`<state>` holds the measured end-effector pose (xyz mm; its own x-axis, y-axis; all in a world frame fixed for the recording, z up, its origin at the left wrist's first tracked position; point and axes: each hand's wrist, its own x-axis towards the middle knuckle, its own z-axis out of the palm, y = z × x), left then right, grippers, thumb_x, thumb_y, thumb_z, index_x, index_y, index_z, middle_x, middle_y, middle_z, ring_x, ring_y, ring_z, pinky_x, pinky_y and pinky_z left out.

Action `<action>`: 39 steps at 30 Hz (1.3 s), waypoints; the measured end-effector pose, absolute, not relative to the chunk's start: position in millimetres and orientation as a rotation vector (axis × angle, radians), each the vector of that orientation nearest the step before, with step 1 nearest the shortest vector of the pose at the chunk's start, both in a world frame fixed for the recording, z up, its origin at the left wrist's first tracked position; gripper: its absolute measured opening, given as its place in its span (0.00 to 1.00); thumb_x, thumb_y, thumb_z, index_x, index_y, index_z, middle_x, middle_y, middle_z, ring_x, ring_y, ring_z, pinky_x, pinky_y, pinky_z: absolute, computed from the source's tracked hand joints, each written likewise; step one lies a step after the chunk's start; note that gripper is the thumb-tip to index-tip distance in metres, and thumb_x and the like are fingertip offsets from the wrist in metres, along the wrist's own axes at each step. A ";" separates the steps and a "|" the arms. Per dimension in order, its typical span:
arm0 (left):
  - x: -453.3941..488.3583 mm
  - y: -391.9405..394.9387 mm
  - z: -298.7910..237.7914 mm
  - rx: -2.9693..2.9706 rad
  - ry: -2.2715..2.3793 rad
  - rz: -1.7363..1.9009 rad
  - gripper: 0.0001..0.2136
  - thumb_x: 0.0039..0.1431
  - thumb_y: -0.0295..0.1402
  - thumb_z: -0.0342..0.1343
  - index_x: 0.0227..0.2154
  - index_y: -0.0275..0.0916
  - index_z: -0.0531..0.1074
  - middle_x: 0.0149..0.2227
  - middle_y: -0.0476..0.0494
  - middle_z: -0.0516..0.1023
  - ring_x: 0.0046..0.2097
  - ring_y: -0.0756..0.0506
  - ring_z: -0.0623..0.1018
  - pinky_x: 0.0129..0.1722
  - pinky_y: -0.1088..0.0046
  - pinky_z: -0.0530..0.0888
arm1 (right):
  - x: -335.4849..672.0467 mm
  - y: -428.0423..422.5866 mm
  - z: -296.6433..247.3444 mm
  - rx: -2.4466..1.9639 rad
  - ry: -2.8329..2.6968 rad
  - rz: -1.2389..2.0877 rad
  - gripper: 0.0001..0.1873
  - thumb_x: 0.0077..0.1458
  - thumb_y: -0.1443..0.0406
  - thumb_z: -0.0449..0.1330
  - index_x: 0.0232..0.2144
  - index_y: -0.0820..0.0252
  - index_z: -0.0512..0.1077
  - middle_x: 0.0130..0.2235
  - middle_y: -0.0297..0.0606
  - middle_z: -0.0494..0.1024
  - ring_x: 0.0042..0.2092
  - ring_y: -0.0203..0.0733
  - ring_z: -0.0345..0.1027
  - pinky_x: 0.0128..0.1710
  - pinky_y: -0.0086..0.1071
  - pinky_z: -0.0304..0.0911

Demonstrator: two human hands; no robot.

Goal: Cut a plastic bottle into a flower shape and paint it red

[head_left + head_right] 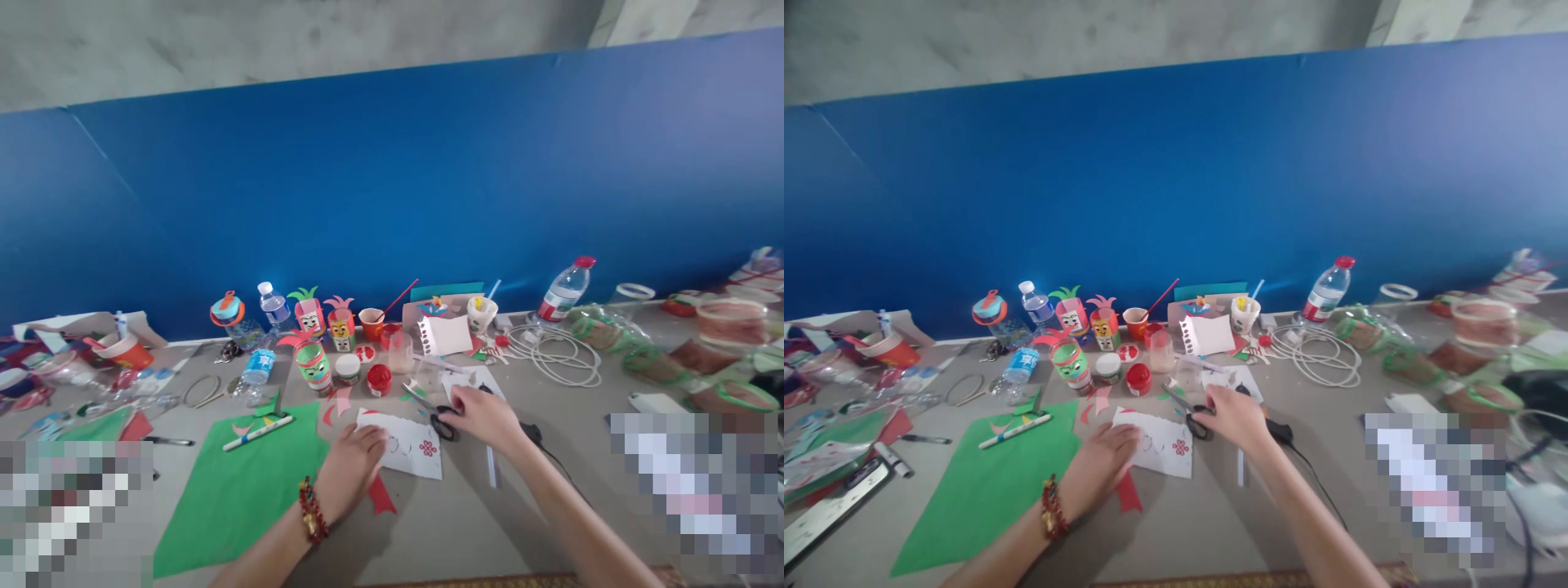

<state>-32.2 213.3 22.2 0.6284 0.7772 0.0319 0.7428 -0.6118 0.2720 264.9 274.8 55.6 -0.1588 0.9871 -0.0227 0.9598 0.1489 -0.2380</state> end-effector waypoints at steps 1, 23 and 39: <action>-32.1 212.5 22.1 2.612 1.249 0.234 0.21 0.62 0.25 0.51 0.58 0.42 0.67 0.60 0.41 0.73 0.63 0.41 0.69 0.64 0.56 0.61 | 264.9 278.1 56.7 -1.960 -2.196 0.264 0.15 0.55 0.50 0.61 0.33 0.54 0.72 0.34 0.36 0.80 0.34 0.46 0.75 0.28 0.31 0.55; -2.7 252.0 28.3 1.098 0.759 1.026 0.30 0.57 0.39 0.65 0.62 0.45 0.65 0.61 0.34 0.70 0.60 0.34 0.72 0.58 0.53 0.70 | 218.0 303.8 59.7 -1.022 -1.555 1.411 0.23 0.57 0.50 0.63 0.48 0.59 0.75 0.45 0.43 0.82 0.46 0.49 0.77 0.47 0.40 0.71; -4.4 244.2 16.8 0.802 0.663 1.114 0.24 0.55 0.35 0.67 0.55 0.42 0.70 0.54 0.38 0.78 0.55 0.38 0.77 0.54 0.61 0.73 | 171.4 264.2 -10.0 -0.886 -1.590 0.879 0.28 0.57 0.50 0.62 0.56 0.56 0.69 0.51 0.46 0.76 0.49 0.52 0.72 0.47 0.39 0.70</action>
